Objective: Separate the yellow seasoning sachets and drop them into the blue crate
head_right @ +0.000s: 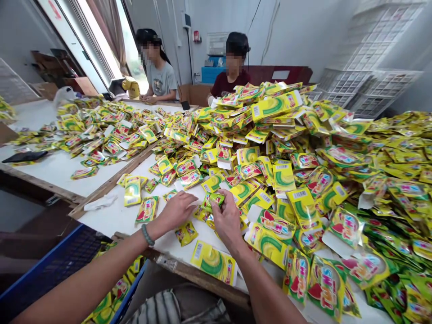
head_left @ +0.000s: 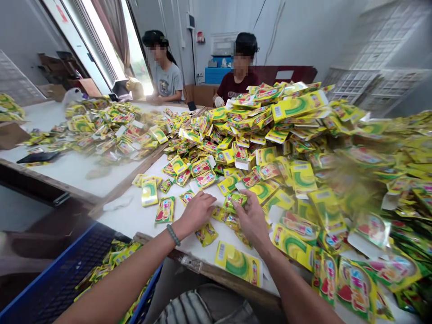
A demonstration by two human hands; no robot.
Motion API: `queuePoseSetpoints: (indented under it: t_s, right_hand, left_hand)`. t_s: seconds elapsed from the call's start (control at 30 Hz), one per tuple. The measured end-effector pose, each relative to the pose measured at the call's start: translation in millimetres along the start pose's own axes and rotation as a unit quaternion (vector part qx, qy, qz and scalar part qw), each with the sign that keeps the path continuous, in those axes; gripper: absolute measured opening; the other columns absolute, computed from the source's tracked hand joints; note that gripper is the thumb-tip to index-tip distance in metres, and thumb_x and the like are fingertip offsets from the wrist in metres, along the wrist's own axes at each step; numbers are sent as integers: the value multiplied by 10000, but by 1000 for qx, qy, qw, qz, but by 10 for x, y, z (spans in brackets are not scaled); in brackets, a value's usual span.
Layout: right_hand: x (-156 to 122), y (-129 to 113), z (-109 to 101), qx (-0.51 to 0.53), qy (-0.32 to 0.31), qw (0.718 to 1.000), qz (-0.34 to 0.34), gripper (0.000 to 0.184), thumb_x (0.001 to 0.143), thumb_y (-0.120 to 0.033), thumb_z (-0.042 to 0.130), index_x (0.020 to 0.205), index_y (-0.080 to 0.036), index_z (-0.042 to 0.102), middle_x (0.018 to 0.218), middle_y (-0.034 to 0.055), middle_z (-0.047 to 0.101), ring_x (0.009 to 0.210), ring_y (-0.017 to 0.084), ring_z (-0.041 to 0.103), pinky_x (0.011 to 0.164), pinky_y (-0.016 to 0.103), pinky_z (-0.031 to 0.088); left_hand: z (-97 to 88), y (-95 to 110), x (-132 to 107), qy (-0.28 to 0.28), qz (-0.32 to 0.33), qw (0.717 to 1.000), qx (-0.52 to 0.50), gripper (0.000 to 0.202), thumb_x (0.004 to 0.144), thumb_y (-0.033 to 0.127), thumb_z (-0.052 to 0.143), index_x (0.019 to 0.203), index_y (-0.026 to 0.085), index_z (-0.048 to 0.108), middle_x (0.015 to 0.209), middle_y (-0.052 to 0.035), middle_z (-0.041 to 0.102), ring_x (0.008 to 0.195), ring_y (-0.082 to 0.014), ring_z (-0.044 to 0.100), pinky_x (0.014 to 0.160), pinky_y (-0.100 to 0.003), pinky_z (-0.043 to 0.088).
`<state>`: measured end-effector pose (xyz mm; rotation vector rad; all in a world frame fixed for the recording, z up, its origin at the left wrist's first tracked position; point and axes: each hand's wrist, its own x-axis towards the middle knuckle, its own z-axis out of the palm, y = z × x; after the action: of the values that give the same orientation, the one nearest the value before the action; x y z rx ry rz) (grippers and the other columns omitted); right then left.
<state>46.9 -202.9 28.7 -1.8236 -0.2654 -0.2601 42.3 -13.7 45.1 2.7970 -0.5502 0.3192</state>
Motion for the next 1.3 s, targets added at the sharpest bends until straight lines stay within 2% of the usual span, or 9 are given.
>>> queuePoseSetpoints:
  t_s: [0.13,0.3,0.63,0.87,0.97,1.03,1.13,1.2,1.3]
  right_hand:
    - [18,14,6,-26,13,1000,-8,348,866,-391,548,1148,-191,506,667,-39,449,555,118,405,519,240,352]
    - [18,0,-7,-48,18,999,-5,335,877,-377,524,1151,-185,514,637,-41,446,552,124,420,511,240,325]
    - [4,-66,-5,-45,2,999,5,297,881,-362,500,1123,-192,524,661,-24,472,575,137,441,508,246,306]
    - [21,-101,-19,-16,6,999,28,326,869,-403,504,1113,-190,536,590,-41,423,558,145,427,515,254,295]
    - [19,-83,0,15,-3,999,30,350,851,-408,517,1123,-187,521,592,-46,420,557,145,427,533,260,319]
    - [23,-62,8,33,-5,999,30,359,841,-411,536,1120,-186,514,599,-50,415,559,144,425,544,263,337]
    - [33,-30,11,44,2,999,24,364,832,-413,556,1115,-187,517,620,-48,410,578,144,426,552,266,351]
    - [33,-18,15,42,2,999,17,367,826,-404,566,1119,-188,521,632,-44,419,587,145,430,561,268,359]
    - [14,-30,32,49,-16,999,10,343,807,-389,584,1082,-190,541,635,-40,430,593,144,432,559,266,365]
  left_hand:
    - [66,-94,446,9,58,994,93,326,872,112,449,1141,155,628,1123,-104,654,1072,-279,502,913,-407,403]
    - [33,-331,776,33,-74,975,207,284,851,74,400,897,105,678,851,-179,657,1006,-352,504,873,-521,345]
    - [250,-345,1402,4,-40,985,166,287,854,101,426,992,85,677,1005,-205,659,1009,-328,526,811,-421,369]
    - [-149,-382,1056,33,-92,986,136,237,879,224,443,833,142,661,851,-148,671,843,-264,597,703,-343,389]
    - [-274,-332,717,51,-186,980,-47,205,835,338,549,736,171,614,655,-68,624,679,-224,587,614,-305,386]
    - [-258,-274,472,43,-237,934,-264,222,757,390,648,753,172,605,601,-30,604,628,-200,588,582,-278,402]
    - [-147,-150,142,41,-298,800,-520,398,615,412,772,864,151,602,652,-15,644,605,-163,597,561,-244,426]
    - [-77,-54,-25,76,-333,740,-579,530,546,385,820,952,137,588,613,21,626,548,-122,565,540,-216,413]
    - [-35,64,-199,136,-352,713,-590,666,530,349,840,1091,116,566,517,85,549,506,-90,535,562,-200,425]
